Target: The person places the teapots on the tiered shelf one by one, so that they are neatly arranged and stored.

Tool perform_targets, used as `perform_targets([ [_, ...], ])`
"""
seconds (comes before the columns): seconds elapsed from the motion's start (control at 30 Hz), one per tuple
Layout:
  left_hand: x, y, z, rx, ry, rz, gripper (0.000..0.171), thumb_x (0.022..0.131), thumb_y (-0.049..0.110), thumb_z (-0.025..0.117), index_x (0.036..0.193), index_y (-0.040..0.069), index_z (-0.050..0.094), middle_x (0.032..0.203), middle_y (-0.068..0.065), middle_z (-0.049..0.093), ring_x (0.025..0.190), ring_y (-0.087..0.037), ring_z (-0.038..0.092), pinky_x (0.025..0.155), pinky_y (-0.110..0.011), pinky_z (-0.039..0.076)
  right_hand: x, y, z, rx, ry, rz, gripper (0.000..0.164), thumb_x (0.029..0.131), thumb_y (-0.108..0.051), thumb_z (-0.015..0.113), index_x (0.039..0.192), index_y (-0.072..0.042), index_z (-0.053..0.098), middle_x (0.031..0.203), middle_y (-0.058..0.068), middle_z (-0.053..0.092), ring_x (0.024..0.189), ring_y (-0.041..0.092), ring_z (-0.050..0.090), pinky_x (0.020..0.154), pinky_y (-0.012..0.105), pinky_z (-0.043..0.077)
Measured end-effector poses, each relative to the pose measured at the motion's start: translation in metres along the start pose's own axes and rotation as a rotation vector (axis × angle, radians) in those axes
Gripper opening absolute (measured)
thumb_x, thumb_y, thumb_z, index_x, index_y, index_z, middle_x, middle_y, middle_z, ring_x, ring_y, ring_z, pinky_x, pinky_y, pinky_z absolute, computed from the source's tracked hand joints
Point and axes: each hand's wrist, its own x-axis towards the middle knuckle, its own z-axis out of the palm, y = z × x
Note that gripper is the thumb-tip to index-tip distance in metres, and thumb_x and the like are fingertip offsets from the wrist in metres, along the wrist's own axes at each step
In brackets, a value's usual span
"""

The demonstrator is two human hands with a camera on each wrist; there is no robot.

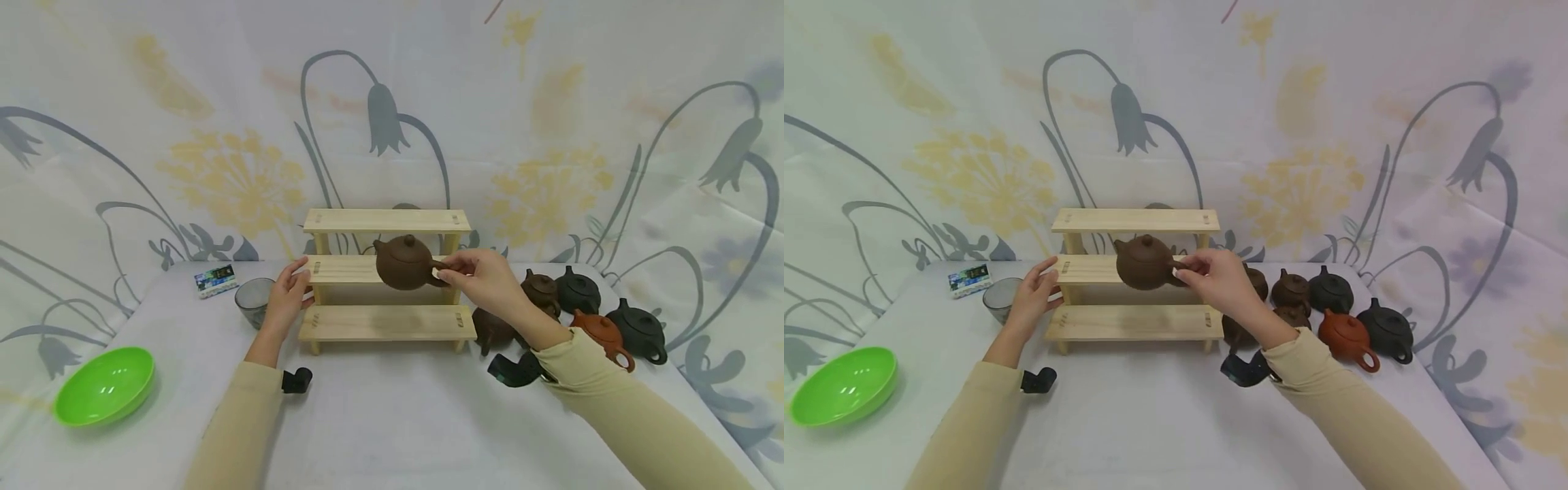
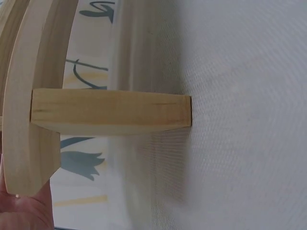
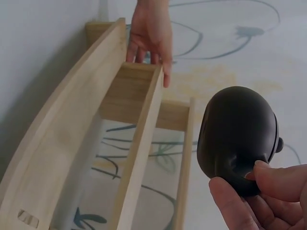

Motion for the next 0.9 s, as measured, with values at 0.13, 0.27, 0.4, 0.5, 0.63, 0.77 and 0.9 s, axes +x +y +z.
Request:
perform_targets([
  [0.13, -0.001, 0.000, -0.001, -0.003, 0.002, 0.002, 0.047, 0.100, 0.031, 0.042, 0.144, 0.018, 0.035, 0.130, -0.016, 0.048, 0.112, -0.027, 0.050, 0.089, -0.040, 0.045, 0.019, -0.004, 0.008, 0.054, 0.009, -0.026, 0.014, 0.086, -0.005, 0.066, 0.096, 0.004, 0.068, 0.084, 0.013, 0.068, 0.073, 0.026, 0.066, 0.062, 0.033, 0.052],
  [0.27, 0.000, -0.001, -0.002, -0.005, 0.006, -0.002, 0.047, 0.100, 0.030, 0.042, 0.144, 0.017, 0.035, 0.130, -0.016, 0.049, 0.112, -0.027, 0.051, 0.088, -0.038, 0.046, 0.037, -0.009, 0.018, 0.102, 0.013, -0.028, 0.014, 0.087, -0.004, 0.065, 0.096, 0.006, 0.068, 0.084, 0.015, 0.067, 0.074, 0.030, 0.066, 0.065, 0.036, 0.053],
  [0.4, 0.000, -0.001, -0.003, -0.008, 0.003, 0.002, 0.047, 0.100, 0.031, 0.043, 0.144, 0.018, 0.035, 0.130, -0.015, 0.049, 0.111, -0.026, 0.051, 0.088, -0.038, 0.046, 0.053, -0.015, 0.027, 0.130, 0.027, -0.031, 0.014, 0.087, -0.004, 0.065, 0.096, 0.006, 0.067, 0.085, 0.016, 0.067, 0.073, 0.028, 0.066, 0.067, 0.039, 0.053],
  [0.5, 0.001, 0.000, -0.003, -0.006, 0.003, 0.004, 0.047, 0.100, 0.031, 0.043, 0.144, 0.018, 0.036, 0.130, -0.015, 0.049, 0.111, -0.027, 0.051, 0.088, -0.038, 0.046, 0.065, -0.019, 0.033, 0.114, 0.043, -0.042, 0.014, 0.087, -0.005, 0.065, 0.096, 0.005, 0.068, 0.085, 0.015, 0.067, 0.073, 0.026, 0.066, 0.065, 0.035, 0.053],
  [0.63, 0.001, -0.001, -0.002, -0.003, 0.006, 0.000, 0.046, 0.100, 0.029, 0.043, 0.144, 0.018, 0.036, 0.130, -0.015, 0.049, 0.111, -0.027, 0.051, 0.087, -0.038, 0.046, 0.081, -0.022, 0.041, 0.079, 0.061, -0.048, 0.014, 0.088, -0.005, 0.064, 0.096, 0.005, 0.068, 0.086, 0.016, 0.067, 0.074, 0.026, 0.065, 0.063, 0.028, 0.052],
  [0.77, 0.000, 0.001, -0.001, -0.017, 0.003, 0.010, 0.045, 0.100, 0.028, 0.044, 0.143, 0.018, 0.037, 0.130, -0.016, 0.049, 0.111, -0.028, 0.051, 0.088, -0.040, 0.045, 0.096, -0.022, 0.048, 0.094, 0.090, -0.056, 0.015, 0.087, -0.003, 0.064, 0.096, 0.008, 0.067, 0.088, 0.018, 0.067, 0.074, 0.026, 0.065, 0.063, 0.026, 0.052],
  [0.9, -0.001, 0.001, 0.001, -0.024, 0.002, 0.019, 0.045, 0.100, 0.028, 0.044, 0.143, 0.017, 0.037, 0.130, -0.017, 0.049, 0.112, -0.029, 0.051, 0.089, -0.042, 0.045, 0.109, -0.024, 0.054, 0.101, 0.101, -0.051, 0.015, 0.087, -0.004, 0.064, 0.096, 0.007, 0.067, 0.088, 0.018, 0.067, 0.074, 0.025, 0.066, 0.063, 0.025, 0.052],
])
